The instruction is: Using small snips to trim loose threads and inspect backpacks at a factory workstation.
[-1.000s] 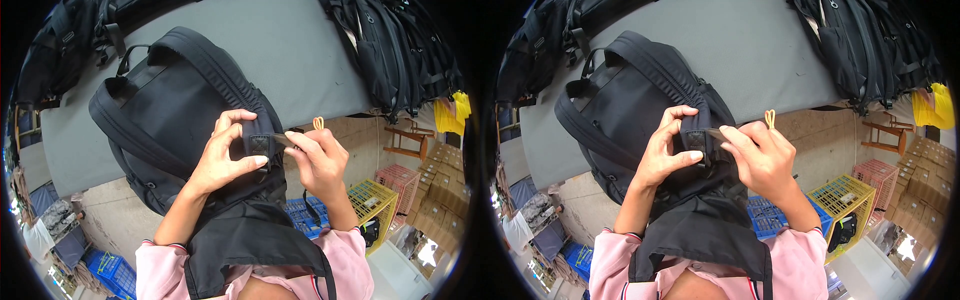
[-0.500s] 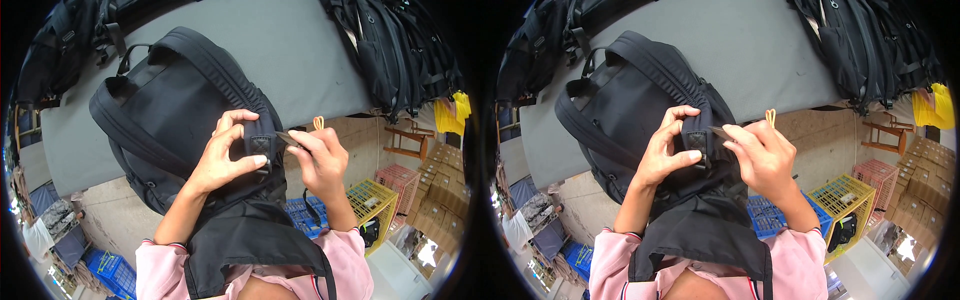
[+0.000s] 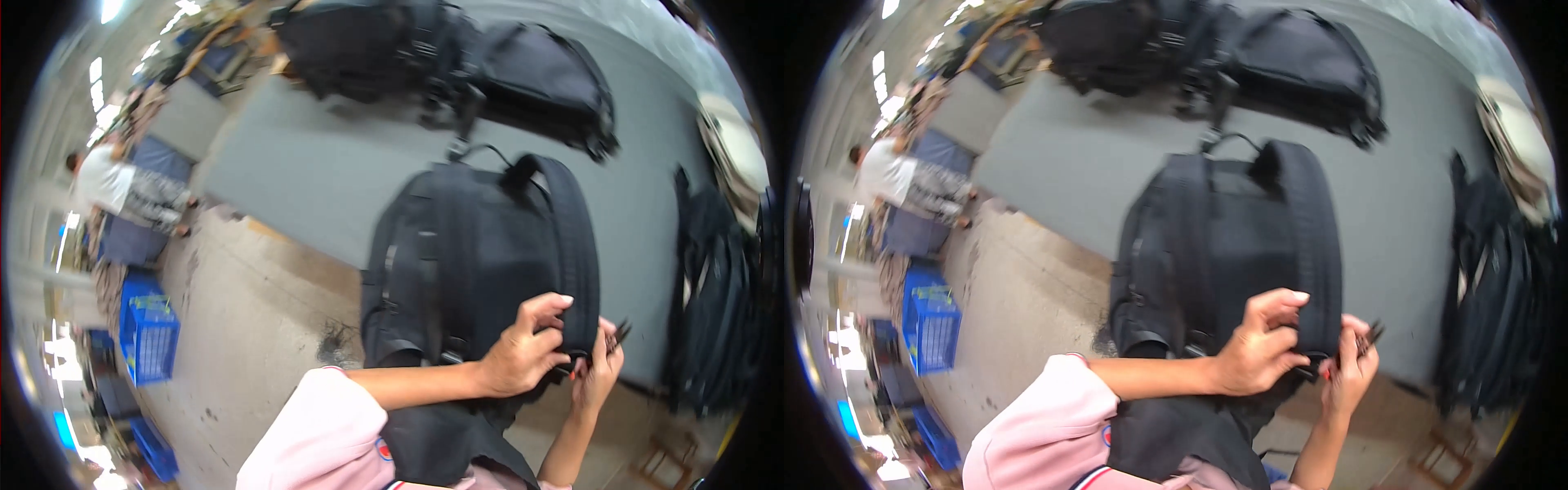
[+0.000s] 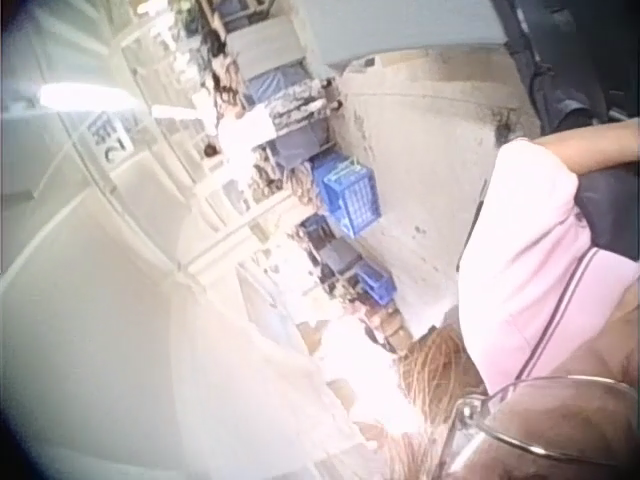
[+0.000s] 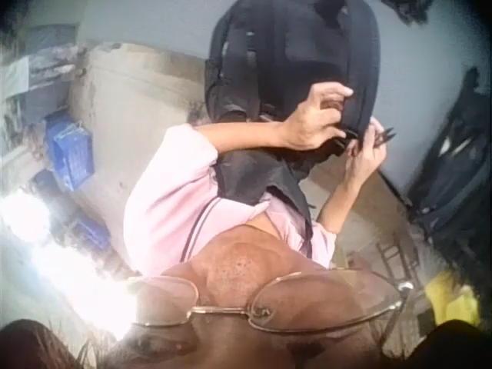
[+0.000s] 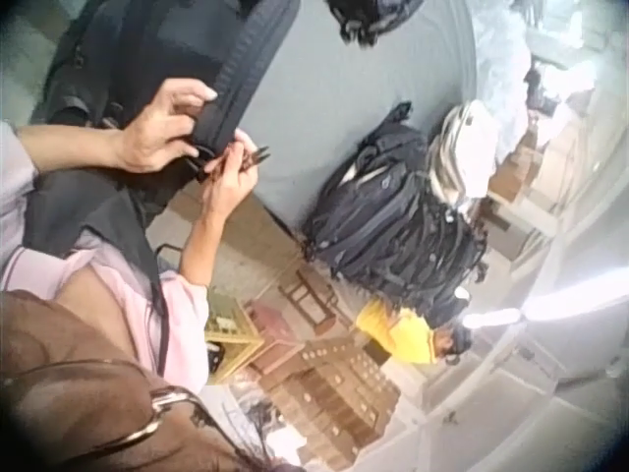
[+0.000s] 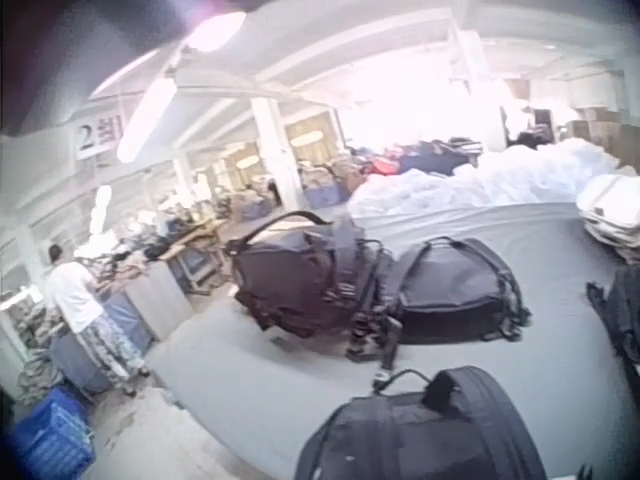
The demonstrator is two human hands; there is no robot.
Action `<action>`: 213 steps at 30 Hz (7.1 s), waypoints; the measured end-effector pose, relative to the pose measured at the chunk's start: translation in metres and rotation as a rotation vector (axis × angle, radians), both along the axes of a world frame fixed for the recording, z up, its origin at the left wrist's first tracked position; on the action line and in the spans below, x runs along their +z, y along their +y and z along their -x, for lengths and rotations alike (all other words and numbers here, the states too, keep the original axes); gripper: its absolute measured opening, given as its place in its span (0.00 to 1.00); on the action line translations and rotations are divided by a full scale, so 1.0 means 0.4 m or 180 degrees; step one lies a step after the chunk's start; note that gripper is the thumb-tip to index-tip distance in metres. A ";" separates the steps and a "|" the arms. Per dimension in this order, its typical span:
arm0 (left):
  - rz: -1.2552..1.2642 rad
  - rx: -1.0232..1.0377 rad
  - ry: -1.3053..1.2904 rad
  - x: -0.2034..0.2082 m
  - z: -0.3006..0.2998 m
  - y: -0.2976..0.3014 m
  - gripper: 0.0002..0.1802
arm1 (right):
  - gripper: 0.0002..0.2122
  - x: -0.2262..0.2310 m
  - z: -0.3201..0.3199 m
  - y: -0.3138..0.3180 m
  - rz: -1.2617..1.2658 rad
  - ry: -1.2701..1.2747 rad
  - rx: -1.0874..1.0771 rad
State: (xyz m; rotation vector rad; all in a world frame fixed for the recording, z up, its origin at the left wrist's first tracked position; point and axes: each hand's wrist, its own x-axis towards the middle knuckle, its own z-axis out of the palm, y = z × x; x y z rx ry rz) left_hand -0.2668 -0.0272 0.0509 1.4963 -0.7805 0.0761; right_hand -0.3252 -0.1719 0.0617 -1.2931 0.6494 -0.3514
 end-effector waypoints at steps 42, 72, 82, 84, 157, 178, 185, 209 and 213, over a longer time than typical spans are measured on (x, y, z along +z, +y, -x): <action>-0.1025 -0.1132 0.0691 0.000 -0.060 0.011 0.13 | 0.08 -0.045 -0.002 0.000 0.0250 0.0001 -0.0015; -0.0753 -0.1709 0.1698 -0.026 -0.077 0.024 0.24 | 0.13 0.012 0.068 -0.019 0.3207 -0.0130 0.0653; -0.0798 -0.1684 0.1566 -0.027 -0.076 0.020 0.23 | 0.12 0.027 0.063 -0.020 0.3588 -0.0092 0.0821; -0.0819 -0.1683 0.1552 -0.029 -0.074 0.021 0.23 | 0.12 0.016 0.069 -0.020 0.3521 -0.0129 0.0746; -0.0549 -0.1956 0.3168 -0.006 -0.098 -0.090 0.12 | 0.10 -0.036 0.025 -0.022 0.0573 -0.0416 -0.0885; -0.0398 -0.1601 0.3457 -0.008 -0.107 -0.070 0.10 | 0.12 -0.032 0.087 0.021 0.3087 0.0229 -0.0646; -0.0516 -0.1650 0.3602 -0.007 -0.105 -0.066 0.12 | 0.11 -0.035 0.077 0.015 0.3854 0.0108 -0.0573; -0.0322 -0.1616 0.3837 -0.028 -0.105 -0.056 0.12 | 0.10 -0.035 0.092 0.024 0.3561 0.0044 -0.0468; -0.0496 -0.1497 0.3645 -0.020 -0.099 -0.051 0.12 | 0.12 -0.014 0.106 0.007 0.1100 0.0047 -0.0860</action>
